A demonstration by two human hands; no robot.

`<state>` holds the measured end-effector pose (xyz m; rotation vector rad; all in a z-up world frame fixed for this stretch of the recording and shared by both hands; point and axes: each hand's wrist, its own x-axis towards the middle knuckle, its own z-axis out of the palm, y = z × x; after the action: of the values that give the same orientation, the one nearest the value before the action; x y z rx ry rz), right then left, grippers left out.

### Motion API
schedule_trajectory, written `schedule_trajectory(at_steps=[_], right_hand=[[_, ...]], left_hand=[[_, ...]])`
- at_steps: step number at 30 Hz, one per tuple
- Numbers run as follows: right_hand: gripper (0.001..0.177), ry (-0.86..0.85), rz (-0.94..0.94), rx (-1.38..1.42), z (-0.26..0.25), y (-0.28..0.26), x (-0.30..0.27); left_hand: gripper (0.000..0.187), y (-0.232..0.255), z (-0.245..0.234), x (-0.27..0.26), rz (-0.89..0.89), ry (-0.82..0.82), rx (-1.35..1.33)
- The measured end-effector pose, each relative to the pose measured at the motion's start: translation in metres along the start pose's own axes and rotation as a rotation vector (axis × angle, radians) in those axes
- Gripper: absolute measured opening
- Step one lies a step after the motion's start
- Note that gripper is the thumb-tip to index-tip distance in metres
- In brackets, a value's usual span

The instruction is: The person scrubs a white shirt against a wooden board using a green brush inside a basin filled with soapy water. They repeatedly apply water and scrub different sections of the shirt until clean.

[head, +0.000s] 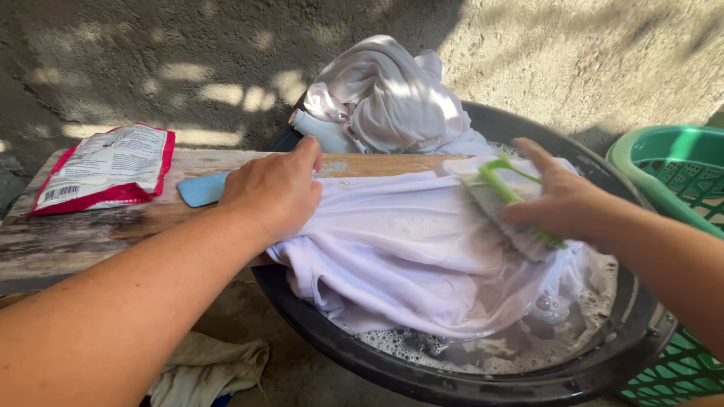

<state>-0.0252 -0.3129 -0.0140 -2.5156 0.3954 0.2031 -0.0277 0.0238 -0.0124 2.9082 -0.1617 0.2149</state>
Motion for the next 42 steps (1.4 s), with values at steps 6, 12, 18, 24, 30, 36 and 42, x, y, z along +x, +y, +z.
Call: schedule_trajectory(at_steps=[6, 12, 18, 24, 30, 36, 42], right_hand=[[0.108, -0.037, 0.109, -0.022, -0.035, 0.039, 0.059], [0.1, 0.246, 0.003, 0.18, -0.088, 0.022, 0.083], [0.092, 0.437, -0.094, 0.009, -0.059, -0.02, 0.065], [0.074, 0.024, -0.402, -0.086, 0.02, -0.059, -0.021], [0.058, 0.083, -0.339, -0.297, 0.019, -0.02, -0.016], [0.06, 0.118, -0.121, -0.379, -0.007, -0.01, -0.007], [0.062, 0.329, -1.088, -0.255, 0.076, -0.058, -0.057]], left_hand=[[0.074, 0.0, -0.025, 0.036, 0.116, -0.155, -0.374], [0.049, 0.009, -0.043, 0.049, 0.121, -0.01, -0.302], [0.077, 0.004, -0.003, 0.064, 0.012, 0.147, -0.13], [0.099, 0.01, 0.008, 0.041, -0.018, -0.034, 0.04], [0.05, 0.018, 0.007, 0.003, 0.091, 0.048, 0.038], [0.05, 0.023, 0.006, 0.001, 0.054, 0.056, 0.006], [0.049, 0.02, 0.01, 0.006, 0.004, 0.071, 0.024]])
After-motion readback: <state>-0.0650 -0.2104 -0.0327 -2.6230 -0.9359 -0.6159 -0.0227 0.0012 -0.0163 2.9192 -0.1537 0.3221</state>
